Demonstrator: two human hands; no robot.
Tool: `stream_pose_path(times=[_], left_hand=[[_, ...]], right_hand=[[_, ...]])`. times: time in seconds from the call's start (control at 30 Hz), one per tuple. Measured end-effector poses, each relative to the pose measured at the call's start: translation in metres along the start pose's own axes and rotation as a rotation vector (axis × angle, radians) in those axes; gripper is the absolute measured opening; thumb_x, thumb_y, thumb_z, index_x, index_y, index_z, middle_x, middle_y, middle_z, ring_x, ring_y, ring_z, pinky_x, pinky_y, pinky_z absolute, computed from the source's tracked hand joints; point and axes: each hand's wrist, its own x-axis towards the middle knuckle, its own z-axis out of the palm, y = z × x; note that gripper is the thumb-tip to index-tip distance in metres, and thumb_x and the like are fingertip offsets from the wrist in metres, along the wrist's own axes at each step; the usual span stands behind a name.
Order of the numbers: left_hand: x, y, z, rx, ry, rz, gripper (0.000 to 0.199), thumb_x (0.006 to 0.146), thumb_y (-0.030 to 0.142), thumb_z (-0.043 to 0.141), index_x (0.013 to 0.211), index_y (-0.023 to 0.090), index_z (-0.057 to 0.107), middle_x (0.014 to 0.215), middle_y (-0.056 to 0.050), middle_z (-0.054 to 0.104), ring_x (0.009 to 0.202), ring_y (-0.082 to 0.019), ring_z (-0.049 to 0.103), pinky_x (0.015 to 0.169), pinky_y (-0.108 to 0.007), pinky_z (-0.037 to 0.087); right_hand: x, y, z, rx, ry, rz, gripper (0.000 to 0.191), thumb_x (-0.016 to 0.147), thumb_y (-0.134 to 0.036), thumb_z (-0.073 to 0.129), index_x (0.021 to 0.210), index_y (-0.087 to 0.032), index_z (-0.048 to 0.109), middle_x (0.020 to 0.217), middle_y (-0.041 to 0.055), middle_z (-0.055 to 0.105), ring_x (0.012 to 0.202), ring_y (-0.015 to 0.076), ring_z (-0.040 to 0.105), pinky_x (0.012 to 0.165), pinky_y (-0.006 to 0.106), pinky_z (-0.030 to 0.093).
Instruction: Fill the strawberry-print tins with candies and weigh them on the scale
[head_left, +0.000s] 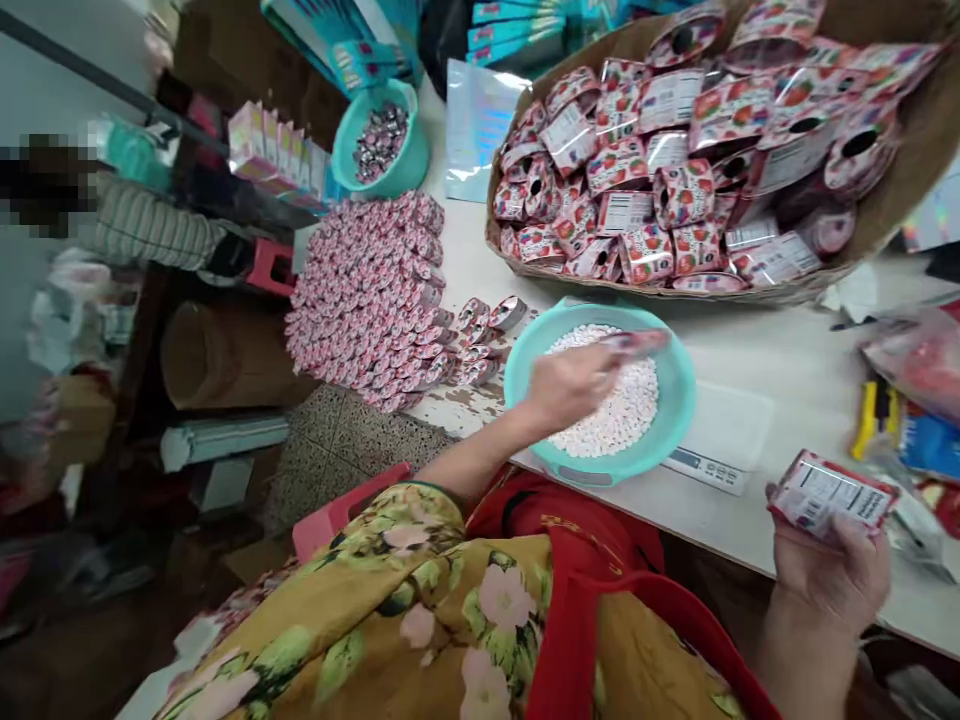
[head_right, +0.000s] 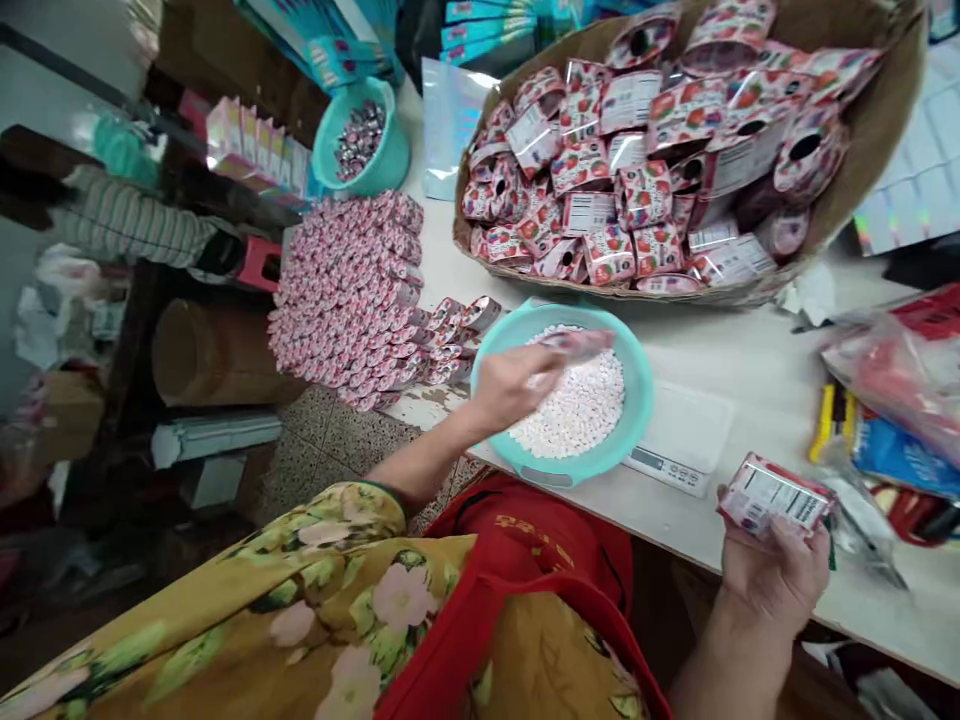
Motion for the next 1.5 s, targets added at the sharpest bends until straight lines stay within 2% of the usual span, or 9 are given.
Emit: stream_pose_path(times=[0.17,0.37,0.57,0.73,0.87,1.03,1.2,1.33,1.5], left_hand=[[-0.073,-0.101,-0.121,0.752,-0.173,-0.474,0.030,0.092,0.046,0.058,0.097,0.022,0.075,0.077,-0.013,0.072,0.078,-0.030,0.068,0.071,-0.035,0.044],[-0.098,-0.183,-0.089,0.879,-0.327,-0.701,0.039,0.100,0.033,0.041,0.125,0.014,0.064,0.106,-0.022,0.073,0.094,-0.033,0.069,0.074,-0.034,0.041],[-0.055,-0.155,-0.039,0.462,-0.027,-0.289,0.038,0.104,0.040,0.038,0.106,0.018,0.069,0.100,-0.015,0.073,0.092,-0.024,0.065,0.084,-0.032,0.043],[0.028,-0.126,0.070,0.346,-0.301,0.007,0.043,0.096,0.044,0.057,0.131,0.020,0.063,0.150,-0.016,0.050,0.140,-0.035,0.040,0.115,-0.049,0.029],[0.005,-0.100,0.122,0.435,-0.518,0.121,0.051,0.099,0.052,0.044,0.139,0.022,0.058,0.149,-0.015,0.048,0.136,-0.037,0.040,0.112,-0.053,0.030],[-0.056,-0.098,0.089,0.500,-0.744,0.357,0.045,0.096,0.047,0.047,0.130,0.021,0.062,0.131,-0.016,0.060,0.119,-0.037,0.051,0.098,-0.051,0.040],[-0.039,-0.131,0.049,0.648,-0.845,0.266,0.037,0.095,0.035,0.051,0.127,0.020,0.063,0.130,-0.018,0.061,0.111,-0.035,0.060,0.084,-0.043,0.046],[-0.015,-0.140,0.049,0.349,-0.584,-0.074,0.024,0.090,0.035,0.061,0.105,0.018,0.069,0.103,-0.011,0.070,0.093,-0.026,0.065,0.078,-0.034,0.048],[-0.023,-0.101,0.048,-0.694,-0.130,-0.411,0.028,0.081,0.045,0.068,0.086,0.019,0.061,0.065,0.003,0.057,0.051,-0.010,0.050,0.054,-0.023,0.041]], right_hand=[[0.001,-0.003,0.042,0.060,0.031,0.019,0.050,0.049,-0.019,0.068,0.095,-0.037,0.074,0.112,0.0017,0.070,0.111,0.0319,0.067,0.107,0.069,0.045],[0.003,0.016,0.089,0.076,-0.094,0.036,0.045,0.050,-0.026,0.081,0.095,-0.026,0.070,0.099,-0.0013,0.069,0.089,0.0193,0.067,0.090,0.048,0.058],[-0.021,0.058,0.109,-0.252,-0.097,-0.159,0.060,0.053,-0.036,0.091,0.107,-0.021,0.069,0.102,0.0027,0.070,0.092,0.0197,0.067,0.097,0.044,0.056],[-0.038,0.092,0.116,-0.484,0.041,-0.492,0.053,0.066,-0.047,0.085,0.106,-0.019,0.067,0.099,0.0038,0.066,0.093,0.0196,0.066,0.097,0.041,0.056],[-0.034,0.108,0.114,-0.554,0.062,-0.640,0.054,0.071,-0.051,0.080,0.110,-0.017,0.065,0.101,0.0055,0.065,0.094,0.0196,0.066,0.092,0.040,0.056],[-0.027,0.114,0.113,-0.588,0.091,-0.603,0.053,0.074,-0.052,0.078,0.113,-0.018,0.065,0.103,0.0065,0.066,0.095,0.0205,0.066,0.092,0.039,0.055],[-0.027,0.104,0.121,-0.652,0.007,-0.558,0.047,0.077,-0.046,0.075,0.112,-0.017,0.066,0.106,0.0088,0.068,0.100,0.0227,0.067,0.096,0.040,0.054],[-0.029,0.094,0.128,-0.738,-0.176,-0.473,0.045,0.075,-0.040,0.070,0.114,-0.018,0.067,0.112,0.0095,0.070,0.105,0.0242,0.067,0.100,0.041,0.053],[-0.037,0.093,0.143,-0.857,-0.427,-0.400,0.041,0.069,-0.031,0.070,0.109,-0.020,0.071,0.110,0.0095,0.071,0.105,0.0268,0.066,0.099,0.042,0.052]])
